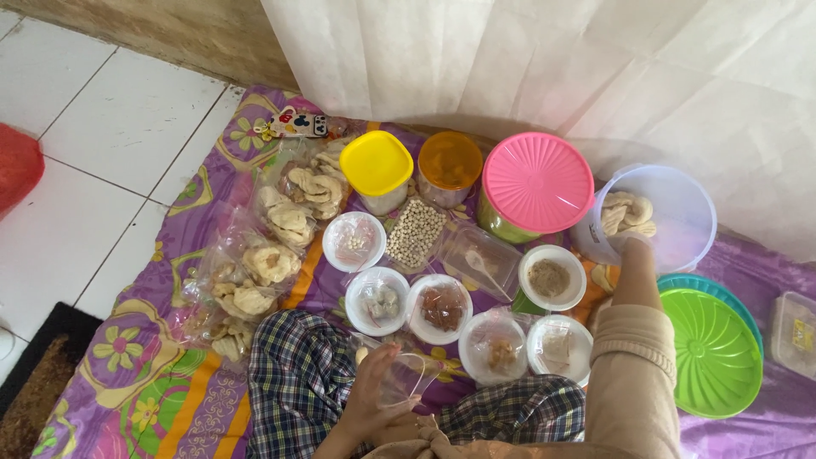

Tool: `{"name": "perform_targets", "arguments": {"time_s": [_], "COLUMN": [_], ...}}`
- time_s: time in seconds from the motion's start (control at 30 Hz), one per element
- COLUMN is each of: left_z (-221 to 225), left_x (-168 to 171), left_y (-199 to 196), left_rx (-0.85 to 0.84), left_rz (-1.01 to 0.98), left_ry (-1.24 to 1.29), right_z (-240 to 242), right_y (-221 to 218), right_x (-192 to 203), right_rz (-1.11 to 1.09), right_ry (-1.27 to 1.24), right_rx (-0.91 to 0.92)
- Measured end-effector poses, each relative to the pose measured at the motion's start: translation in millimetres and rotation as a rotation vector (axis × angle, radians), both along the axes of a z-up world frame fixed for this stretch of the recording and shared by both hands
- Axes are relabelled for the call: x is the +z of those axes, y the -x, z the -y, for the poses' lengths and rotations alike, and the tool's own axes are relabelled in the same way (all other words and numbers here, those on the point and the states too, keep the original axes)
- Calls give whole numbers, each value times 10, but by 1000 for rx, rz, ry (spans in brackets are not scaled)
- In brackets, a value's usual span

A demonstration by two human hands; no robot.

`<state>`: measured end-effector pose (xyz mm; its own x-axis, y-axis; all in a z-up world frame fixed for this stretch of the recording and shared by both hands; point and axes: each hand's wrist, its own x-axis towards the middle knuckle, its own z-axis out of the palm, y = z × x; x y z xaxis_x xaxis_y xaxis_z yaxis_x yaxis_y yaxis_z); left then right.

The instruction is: Manually packaging various snacks into small plastic bags while sitting on the floor.

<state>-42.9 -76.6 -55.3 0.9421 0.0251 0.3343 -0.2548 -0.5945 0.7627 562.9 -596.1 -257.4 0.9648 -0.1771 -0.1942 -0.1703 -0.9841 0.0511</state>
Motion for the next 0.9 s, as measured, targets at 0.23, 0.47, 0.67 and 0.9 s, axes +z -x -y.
{"name": "perform_targets", "arguments": {"time_s": [0.23, 0.47, 0.67, 0.9], "left_z": [3, -6, 9, 18], "left_x": [36, -25, 117, 375], "left_y": [-13, -8, -5, 57], "left_rx": [-7, -12, -14, 51], "left_rz": [-6, 37, 86, -159], "left_ry": [30, 6, 107, 241], "right_z": [-49, -734, -1062, -1418], "right_y": [53, 597, 1145, 1985], "right_x": [-28, 1313, 2430, 3256], "right_rz": [140, -201, 16, 390], "right_ry": [-32, -169, -289, -1266], "right_rx": [-78, -150, 51, 262]}}
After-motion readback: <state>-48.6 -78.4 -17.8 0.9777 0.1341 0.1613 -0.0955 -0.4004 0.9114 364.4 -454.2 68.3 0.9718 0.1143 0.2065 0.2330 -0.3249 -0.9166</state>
